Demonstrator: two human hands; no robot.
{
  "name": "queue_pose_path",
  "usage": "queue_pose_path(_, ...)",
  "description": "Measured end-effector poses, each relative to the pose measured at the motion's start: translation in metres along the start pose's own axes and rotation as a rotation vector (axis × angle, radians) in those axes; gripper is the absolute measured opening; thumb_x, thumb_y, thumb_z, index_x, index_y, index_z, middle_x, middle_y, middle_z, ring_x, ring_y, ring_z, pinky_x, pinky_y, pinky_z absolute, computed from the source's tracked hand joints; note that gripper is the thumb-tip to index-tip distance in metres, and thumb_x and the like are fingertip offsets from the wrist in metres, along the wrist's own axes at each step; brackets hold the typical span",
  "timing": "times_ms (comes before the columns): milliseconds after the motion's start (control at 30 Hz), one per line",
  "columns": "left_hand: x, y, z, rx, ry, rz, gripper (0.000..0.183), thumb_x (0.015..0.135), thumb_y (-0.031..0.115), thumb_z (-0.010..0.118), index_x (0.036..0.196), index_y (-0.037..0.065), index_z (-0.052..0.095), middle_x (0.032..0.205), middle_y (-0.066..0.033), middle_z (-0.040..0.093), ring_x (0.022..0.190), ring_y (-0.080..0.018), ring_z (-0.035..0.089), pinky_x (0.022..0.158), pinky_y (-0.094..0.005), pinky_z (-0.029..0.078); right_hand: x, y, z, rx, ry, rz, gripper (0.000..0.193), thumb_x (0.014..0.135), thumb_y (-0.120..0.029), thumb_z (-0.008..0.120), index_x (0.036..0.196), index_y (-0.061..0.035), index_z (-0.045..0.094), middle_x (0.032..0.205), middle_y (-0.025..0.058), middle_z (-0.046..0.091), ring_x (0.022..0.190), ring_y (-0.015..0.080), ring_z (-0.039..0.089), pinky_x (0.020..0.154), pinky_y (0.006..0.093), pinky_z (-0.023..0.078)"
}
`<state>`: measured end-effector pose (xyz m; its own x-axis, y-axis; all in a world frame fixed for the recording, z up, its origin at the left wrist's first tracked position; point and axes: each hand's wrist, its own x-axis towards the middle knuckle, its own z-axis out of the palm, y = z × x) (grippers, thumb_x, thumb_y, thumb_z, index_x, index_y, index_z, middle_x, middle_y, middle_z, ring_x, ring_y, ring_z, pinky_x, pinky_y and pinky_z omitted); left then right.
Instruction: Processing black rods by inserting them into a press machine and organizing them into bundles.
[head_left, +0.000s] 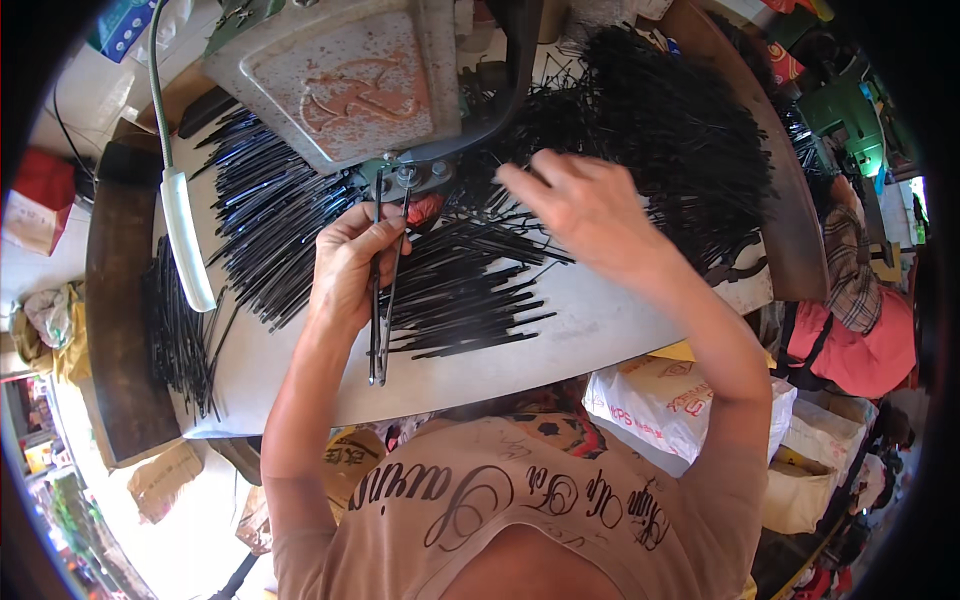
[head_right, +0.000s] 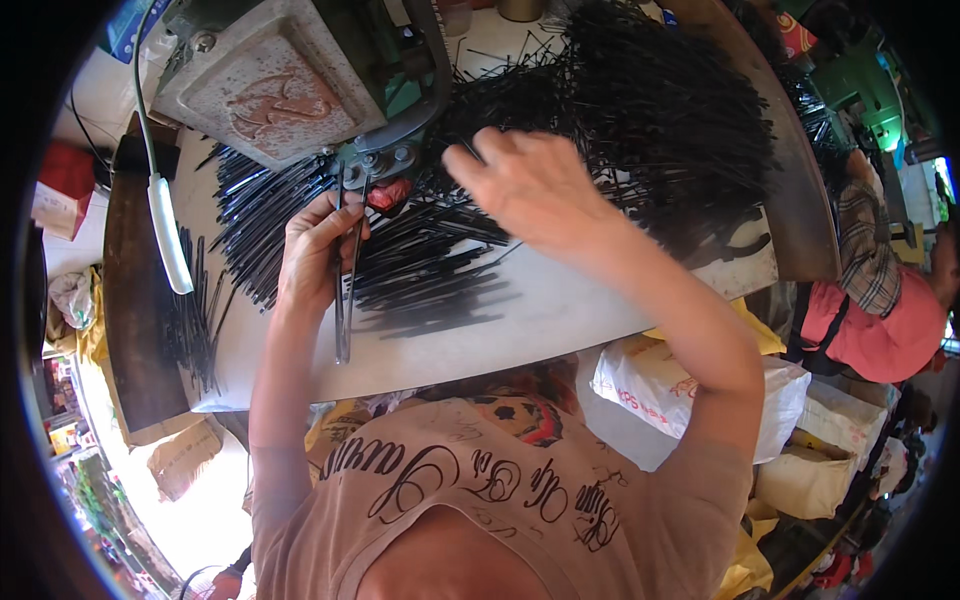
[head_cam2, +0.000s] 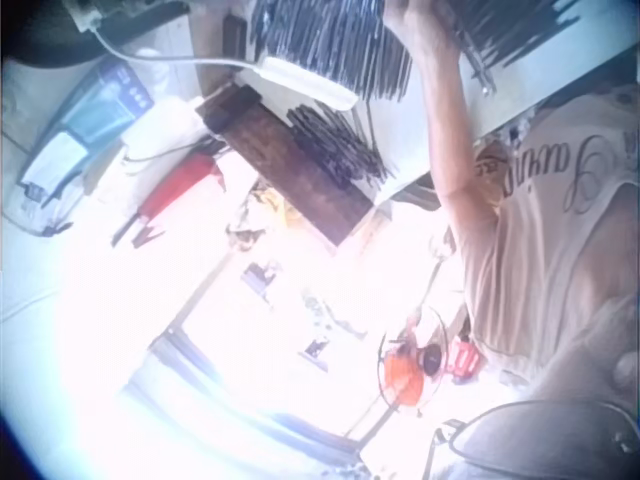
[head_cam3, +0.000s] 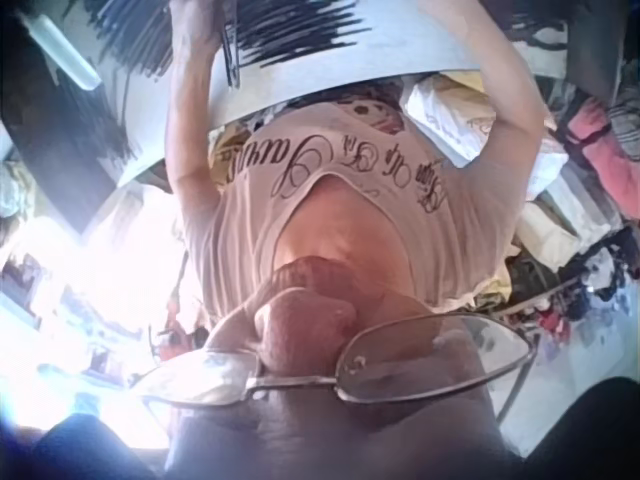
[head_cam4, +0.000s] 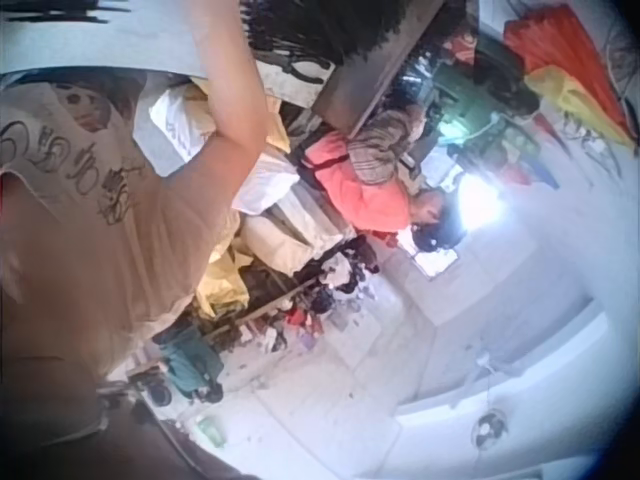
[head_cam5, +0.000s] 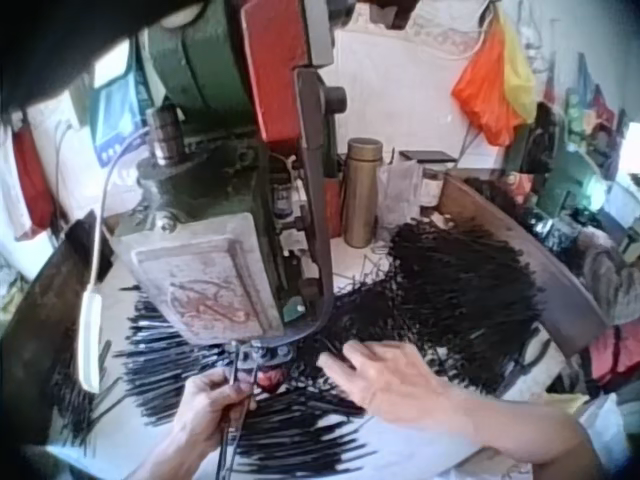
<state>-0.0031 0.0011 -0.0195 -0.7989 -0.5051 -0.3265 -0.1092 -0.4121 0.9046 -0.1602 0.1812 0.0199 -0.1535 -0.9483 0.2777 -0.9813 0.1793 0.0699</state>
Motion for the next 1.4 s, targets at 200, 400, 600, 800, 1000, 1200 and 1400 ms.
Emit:
queue_pose_path(200,-0.002,0.004,0.006,0.037,0.018,0.026,0.003,0.080,0.008,0.056,0.082,0.005,0.057,0.062,-0.0038,0.055,0.044,-0.0043,0.040,0.038,-0.0157,0.031,0.040,-0.022,0.068,1.262,-0.002,0.368,0.018,0.082,-0.017,0.057,0.083,0.0011,0.059,0.063,0.0007,0.052,0.055,0.0098,0.050,0.049,0.0249,0.040)
queue_pose_path(400,-0.001,0.008,0.003,0.059,0.041,0.027,0.002,0.080,0.007,0.056,0.080,0.005,0.057,0.061,-0.0030,0.055,0.044,-0.0038,0.040,0.037,-0.0158,0.030,0.057,-0.025,0.065,1.574,0.003,0.505,0.018,0.082,-0.015,0.058,0.071,0.0003,0.058,0.053,-0.0035,0.042,0.048,0.0035,0.034,0.043,0.0205,0.027)
queue_pose_path(600,0.002,0.005,0.004,0.038,0.026,0.020,0.003,0.080,0.007,0.057,0.080,0.004,0.057,0.062,-0.0039,0.056,0.043,-0.0038,0.040,0.037,-0.0158,0.029,0.056,-0.026,0.060,1.678,0.004,0.574,0.018,0.082,-0.014,0.057,0.070,-0.0005,0.057,0.054,-0.0040,0.040,0.046,0.0027,0.031,0.040,0.0196,0.024)
queue_pose_path(800,0.001,0.006,0.007,0.014,0.033,0.019,0.002,0.079,0.006,0.057,0.080,0.004,0.058,0.061,-0.0047,0.056,0.043,-0.0041,0.041,0.037,-0.0161,0.029,0.060,-0.027,0.060,1.706,0.016,0.497,0.018,0.083,-0.014,0.055,0.068,-0.0032,0.054,0.054,-0.0053,0.038,0.045,0.0017,0.030,0.040,0.0187,0.022)
queue_pose_path(1000,0.001,0.005,0.006,-0.003,0.048,0.010,0.002,0.079,0.006,0.058,0.079,0.004,0.059,0.061,-0.0042,0.056,0.042,-0.0044,0.041,0.037,-0.0161,0.029,0.059,-0.028,0.062,1.671,0.006,0.481,0.018,0.083,-0.014,0.054,0.069,-0.0038,0.054,0.054,-0.0054,0.038,0.046,0.0015,0.030,0.040,0.0186,0.022)
queue_pose_path(1200,0.003,0.002,0.005,-0.002,0.047,0.017,0.003,0.079,0.006,0.058,0.079,0.004,0.058,0.060,-0.0040,0.056,0.042,-0.0043,0.041,0.037,-0.0160,0.029,0.059,-0.031,0.061,1.702,-0.024,0.570,0.018,0.084,-0.014,0.054,0.071,-0.0024,0.056,0.055,-0.0049,0.039,0.045,0.0010,0.030,0.039,0.0187,0.022)
queue_pose_path(1400,-0.001,0.004,0.000,0.062,0.020,-0.012,0.008,0.081,0.010,0.057,0.076,0.004,0.057,0.061,-0.0042,0.056,0.041,-0.0047,0.041,0.036,-0.0169,0.028,0.051,-0.033,0.057,1.718,-0.100,0.692,0.020,0.084,-0.016,0.055,0.077,0.0016,0.057,0.059,-0.0002,0.048,0.043,0.0019,0.036,0.037,0.0169,0.025)
